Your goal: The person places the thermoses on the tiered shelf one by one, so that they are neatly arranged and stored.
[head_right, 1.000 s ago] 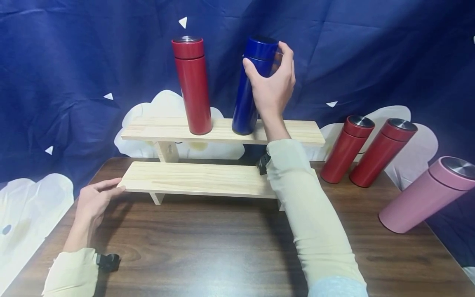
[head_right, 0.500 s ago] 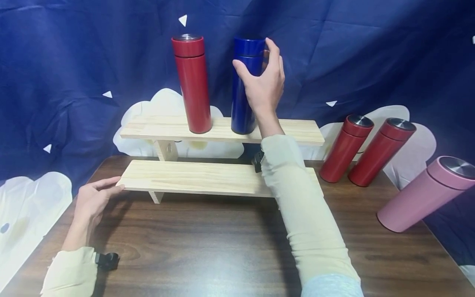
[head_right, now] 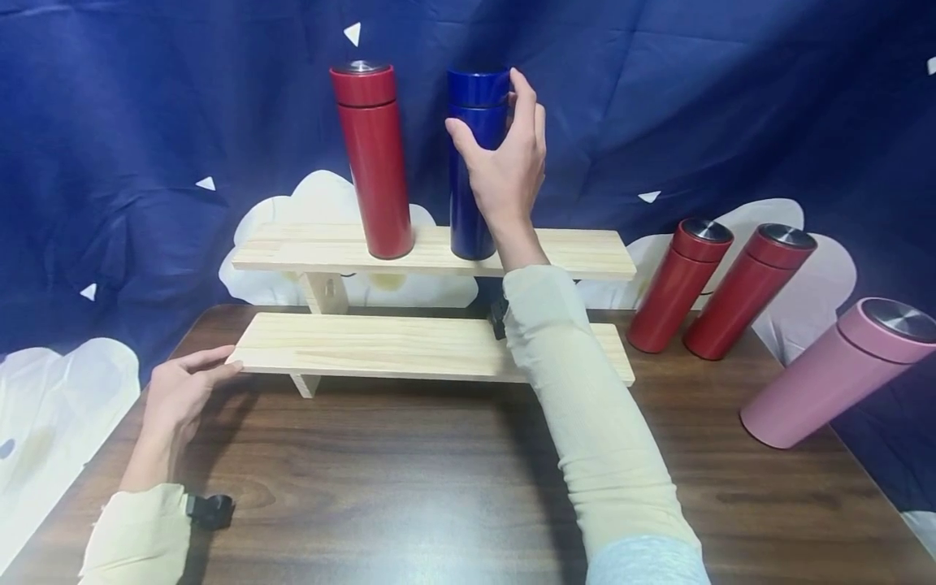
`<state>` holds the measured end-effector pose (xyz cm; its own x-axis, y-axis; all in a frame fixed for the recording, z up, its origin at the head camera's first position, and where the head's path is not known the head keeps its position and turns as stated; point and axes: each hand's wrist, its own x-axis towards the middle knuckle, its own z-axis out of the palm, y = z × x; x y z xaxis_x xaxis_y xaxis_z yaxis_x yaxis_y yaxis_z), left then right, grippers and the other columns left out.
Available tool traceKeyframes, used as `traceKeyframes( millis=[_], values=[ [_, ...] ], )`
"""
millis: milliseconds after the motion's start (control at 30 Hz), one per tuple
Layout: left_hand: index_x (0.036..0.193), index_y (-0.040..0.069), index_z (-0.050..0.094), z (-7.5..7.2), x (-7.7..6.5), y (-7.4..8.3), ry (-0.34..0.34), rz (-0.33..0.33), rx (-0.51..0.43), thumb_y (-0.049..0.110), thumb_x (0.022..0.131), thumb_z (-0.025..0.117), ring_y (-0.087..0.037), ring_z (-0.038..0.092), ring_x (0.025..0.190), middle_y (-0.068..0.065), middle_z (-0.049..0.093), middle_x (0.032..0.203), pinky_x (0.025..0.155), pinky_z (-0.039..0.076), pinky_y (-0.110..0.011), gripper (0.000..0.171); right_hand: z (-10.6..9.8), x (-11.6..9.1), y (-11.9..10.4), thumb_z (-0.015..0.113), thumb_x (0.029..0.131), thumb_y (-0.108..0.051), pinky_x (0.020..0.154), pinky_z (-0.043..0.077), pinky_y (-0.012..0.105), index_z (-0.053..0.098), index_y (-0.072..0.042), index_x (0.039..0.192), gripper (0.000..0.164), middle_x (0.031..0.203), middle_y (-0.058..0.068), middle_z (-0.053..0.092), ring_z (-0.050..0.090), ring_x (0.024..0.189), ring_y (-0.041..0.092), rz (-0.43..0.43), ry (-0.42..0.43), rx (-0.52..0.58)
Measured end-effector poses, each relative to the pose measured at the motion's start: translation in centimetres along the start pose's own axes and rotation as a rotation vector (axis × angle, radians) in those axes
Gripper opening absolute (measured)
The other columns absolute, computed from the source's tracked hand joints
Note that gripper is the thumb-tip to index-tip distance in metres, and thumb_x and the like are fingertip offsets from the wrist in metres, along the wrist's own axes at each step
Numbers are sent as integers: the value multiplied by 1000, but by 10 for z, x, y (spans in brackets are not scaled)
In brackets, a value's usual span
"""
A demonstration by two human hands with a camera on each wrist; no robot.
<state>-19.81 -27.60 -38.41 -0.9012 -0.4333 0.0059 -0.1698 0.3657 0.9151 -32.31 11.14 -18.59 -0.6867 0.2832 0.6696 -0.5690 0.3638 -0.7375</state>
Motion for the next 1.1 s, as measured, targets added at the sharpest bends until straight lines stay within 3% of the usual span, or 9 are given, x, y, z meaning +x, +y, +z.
traceKeyframes(
  millis=[300, 467, 1100],
  values=[
    [130, 2, 69, -3, 0, -1, 4, -16, -3, 13, 88, 78, 4, 59, 89, -12, 69, 122, 74, 47, -12, 44, -5, 1, -4, 83, 82, -41, 97, 42, 30, 42, -18, 151, 84, 140, 2, 52, 49, 119, 15, 1, -22, -11],
    [131, 3, 68, -4, -1, -1, 0, -26, 17, 15, 89, 77, 2, 59, 93, -17, 65, 129, 75, 46, -12, 45, -12, 1, -4, 85, 79, -41, 97, 43, 30, 45, -18, 148, 82, 140, 2, 53, 51, 122, 17, 34, -30, 7],
    [133, 1, 66, -3, -2, -1, -11, -26, 0, 12, 90, 75, 1, 58, 94, -20, 63, 133, 75, 46, -11, 45, -72, -15, 27, 86, 80, -25, 98, 47, 36, 57, -10, 132, 62, 131, 8, 60, 57, 119, 23, 60, 119, 94]
  ],
)
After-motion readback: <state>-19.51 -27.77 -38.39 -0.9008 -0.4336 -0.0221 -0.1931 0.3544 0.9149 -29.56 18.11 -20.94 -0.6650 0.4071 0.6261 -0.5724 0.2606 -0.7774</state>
